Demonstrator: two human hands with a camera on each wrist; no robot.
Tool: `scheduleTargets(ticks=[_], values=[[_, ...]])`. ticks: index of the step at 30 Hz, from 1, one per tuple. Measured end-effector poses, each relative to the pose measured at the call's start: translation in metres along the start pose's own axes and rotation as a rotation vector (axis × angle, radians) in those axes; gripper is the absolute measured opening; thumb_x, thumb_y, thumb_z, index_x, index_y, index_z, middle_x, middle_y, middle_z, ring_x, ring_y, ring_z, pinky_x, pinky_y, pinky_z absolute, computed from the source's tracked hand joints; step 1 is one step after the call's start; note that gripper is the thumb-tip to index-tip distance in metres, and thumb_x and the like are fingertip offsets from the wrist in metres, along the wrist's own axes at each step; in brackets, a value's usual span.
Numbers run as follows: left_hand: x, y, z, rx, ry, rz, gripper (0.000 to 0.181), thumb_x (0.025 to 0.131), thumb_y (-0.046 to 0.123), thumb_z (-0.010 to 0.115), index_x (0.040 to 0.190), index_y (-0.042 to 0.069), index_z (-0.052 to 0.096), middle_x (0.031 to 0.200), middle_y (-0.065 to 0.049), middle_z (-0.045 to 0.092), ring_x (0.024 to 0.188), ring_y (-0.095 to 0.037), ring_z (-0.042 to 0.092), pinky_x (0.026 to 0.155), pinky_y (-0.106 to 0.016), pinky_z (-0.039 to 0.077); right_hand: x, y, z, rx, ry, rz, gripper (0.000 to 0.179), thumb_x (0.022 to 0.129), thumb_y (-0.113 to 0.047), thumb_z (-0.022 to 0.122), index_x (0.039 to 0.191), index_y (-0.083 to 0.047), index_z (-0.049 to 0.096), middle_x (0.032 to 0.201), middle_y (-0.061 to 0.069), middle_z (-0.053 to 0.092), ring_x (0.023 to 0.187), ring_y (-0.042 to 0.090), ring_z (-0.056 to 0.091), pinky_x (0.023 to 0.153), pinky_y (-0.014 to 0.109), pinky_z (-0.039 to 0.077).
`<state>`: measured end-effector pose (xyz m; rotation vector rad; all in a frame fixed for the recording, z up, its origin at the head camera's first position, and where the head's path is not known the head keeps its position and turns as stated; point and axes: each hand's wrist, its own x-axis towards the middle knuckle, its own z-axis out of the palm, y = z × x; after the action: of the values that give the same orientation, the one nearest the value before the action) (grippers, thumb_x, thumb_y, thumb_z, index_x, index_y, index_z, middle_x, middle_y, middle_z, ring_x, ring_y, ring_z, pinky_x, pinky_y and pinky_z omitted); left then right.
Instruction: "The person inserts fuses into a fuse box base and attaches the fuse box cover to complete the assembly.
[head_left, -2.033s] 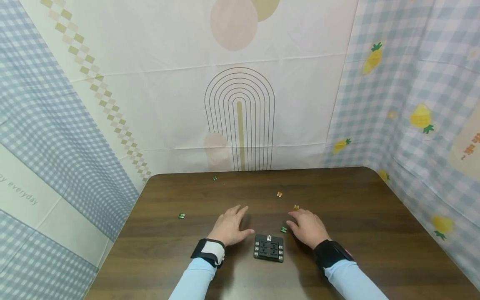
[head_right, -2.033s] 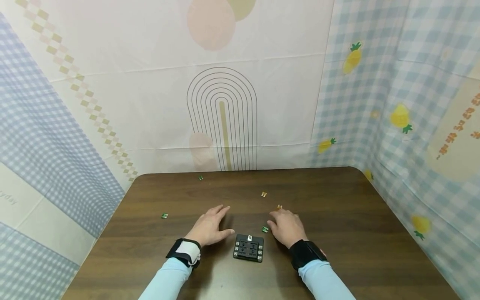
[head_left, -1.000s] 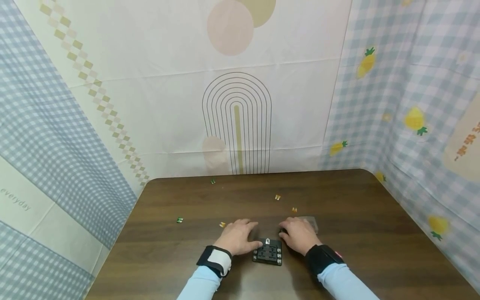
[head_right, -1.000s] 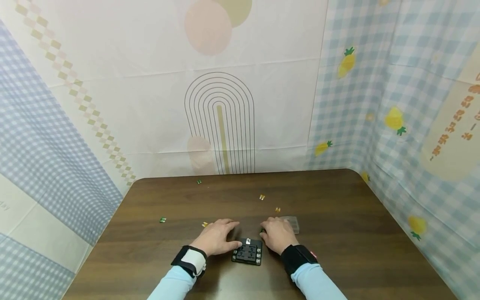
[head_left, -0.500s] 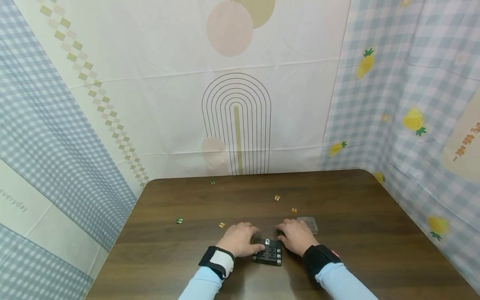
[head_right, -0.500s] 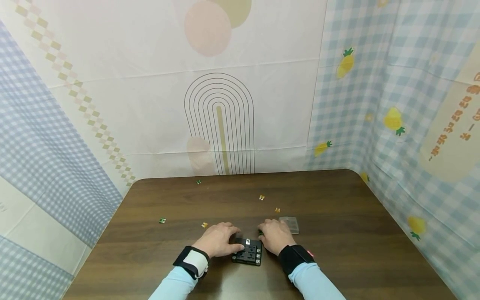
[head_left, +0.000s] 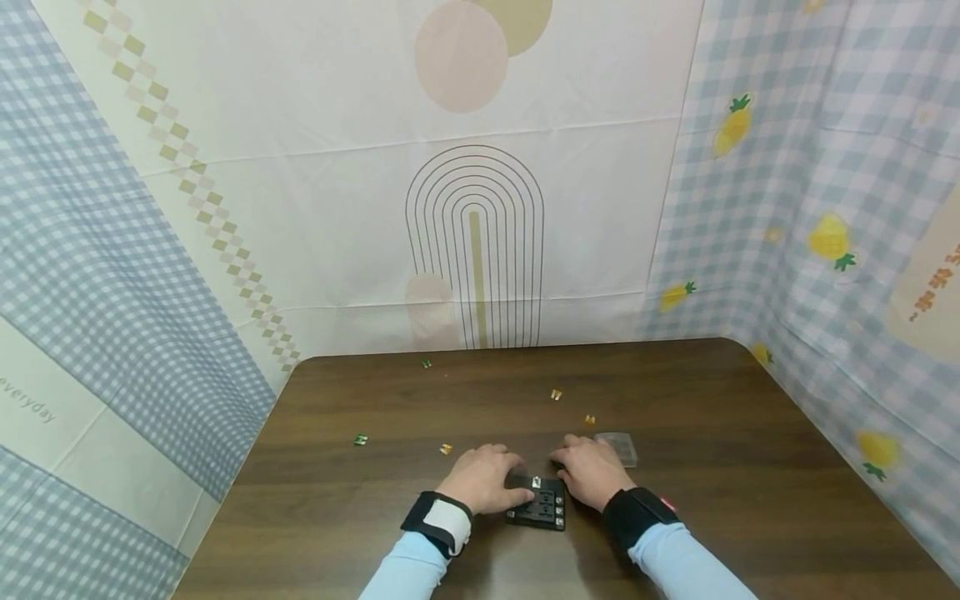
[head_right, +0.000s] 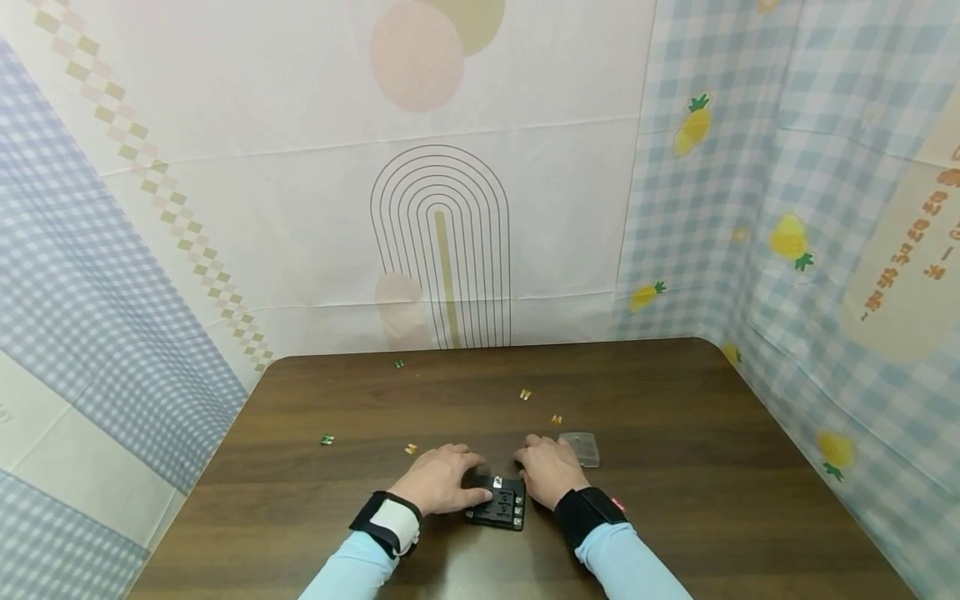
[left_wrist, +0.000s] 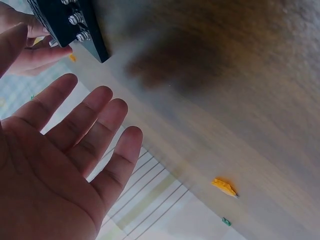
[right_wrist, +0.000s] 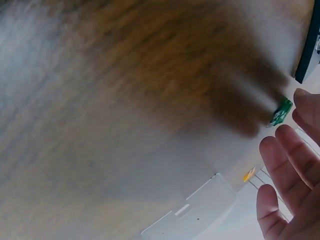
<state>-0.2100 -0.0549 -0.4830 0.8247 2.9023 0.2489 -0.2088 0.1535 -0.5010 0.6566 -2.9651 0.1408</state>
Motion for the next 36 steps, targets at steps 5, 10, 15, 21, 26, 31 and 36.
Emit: scheduleTargets(ticks=[5, 10, 15, 21, 26, 31, 36], values=[[-0.0008, 0.0006, -0.0009, 0.012, 0.011, 0.010, 0.056, 0.085, 0.058, 0.068, 0.126, 0.020, 0.068, 0.123, -0.001, 0.065, 0.116, -0.020, 0.058, 0.096, -0.037, 0.047, -0.0002, -0.0002, 0.0019, -0.026, 0.023, -0.017, 0.016, 0.082, -0.013, 0.079, 0.098, -0.013, 0.077, 0.086, 0.000, 0.062, 0.085, 0.023, 0.065, 0.079, 0.049, 0.048], [-0.0023, 0.0011, -0.0015, 0.017, 0.012, 0.009, 0.056, 0.085, 0.057, 0.069, 0.126, 0.019, 0.068, 0.123, -0.002, 0.065, 0.117, -0.021, 0.058, 0.096, -0.038, 0.047, 0.0001, 0.0003, 0.0028, -0.040, 0.047, -0.025, 0.019, 0.079, -0.003, 0.075, 0.095, -0.013, 0.077, 0.084, 0.001, 0.063, 0.084, 0.023, 0.065, 0.077, 0.048, 0.047], [-0.0032, 0.0007, -0.0005, 0.019, 0.014, 0.008, 0.056, 0.085, 0.057, 0.068, 0.126, 0.019, 0.068, 0.124, -0.002, 0.065, 0.117, -0.021, 0.059, 0.097, -0.038, 0.047, 0.0006, -0.0002, 0.0031, -0.030, 0.021, 0.015, 0.020, 0.080, 0.001, 0.074, 0.095, -0.013, 0.077, 0.087, 0.001, 0.065, 0.086, 0.024, 0.065, 0.079, 0.047, 0.047], [-0.0036, 0.0003, 0.0003, 0.016, 0.023, 0.009, 0.055, 0.085, 0.057, 0.068, 0.125, 0.019, 0.069, 0.123, -0.002, 0.065, 0.117, -0.021, 0.059, 0.097, -0.039, 0.047, 0.0014, -0.0004, 0.0042, -0.020, 0.019, 0.055, 0.009, 0.084, -0.009, 0.076, 0.090, -0.015, 0.077, 0.084, 0.000, 0.064, 0.085, 0.023, 0.064, 0.077, 0.045, 0.047], [-0.0037, -0.0004, 0.0007, 0.015, 0.028, 0.011, 0.054, 0.085, 0.057, 0.068, 0.124, 0.019, 0.069, 0.122, -0.002, 0.066, 0.116, -0.021, 0.059, 0.096, -0.038, 0.047, 0.0016, 0.0005, 0.0056, -0.018, 0.033, 0.070, 0.006, 0.083, -0.019, 0.079, 0.087, -0.015, 0.076, 0.081, 0.000, 0.062, 0.083, 0.022, 0.063, 0.078, 0.046, 0.047], [-0.0041, -0.0017, 0.0015, 0.009, 0.035, 0.015, 0.054, 0.085, 0.056, 0.068, 0.123, 0.019, 0.069, 0.122, -0.002, 0.066, 0.116, -0.022, 0.059, 0.095, -0.038, 0.047, 0.0020, 0.0004, 0.0063, -0.014, 0.032, 0.080, 0.008, 0.084, -0.022, 0.078, 0.088, -0.014, 0.076, 0.082, 0.000, 0.062, 0.083, 0.023, 0.063, 0.079, 0.046, 0.048], [-0.0034, -0.0029, 0.0019, 0.003, 0.030, 0.013, 0.054, 0.086, 0.058, 0.067, 0.124, 0.020, 0.069, 0.123, -0.001, 0.065, 0.116, -0.021, 0.059, 0.096, -0.038, 0.047, 0.0031, 0.0009, 0.0061, 0.004, 0.005, 0.105, 0.014, 0.088, -0.025, 0.074, 0.093, -0.012, 0.076, 0.084, 0.002, 0.062, 0.084, 0.024, 0.062, 0.082, 0.048, 0.049]])
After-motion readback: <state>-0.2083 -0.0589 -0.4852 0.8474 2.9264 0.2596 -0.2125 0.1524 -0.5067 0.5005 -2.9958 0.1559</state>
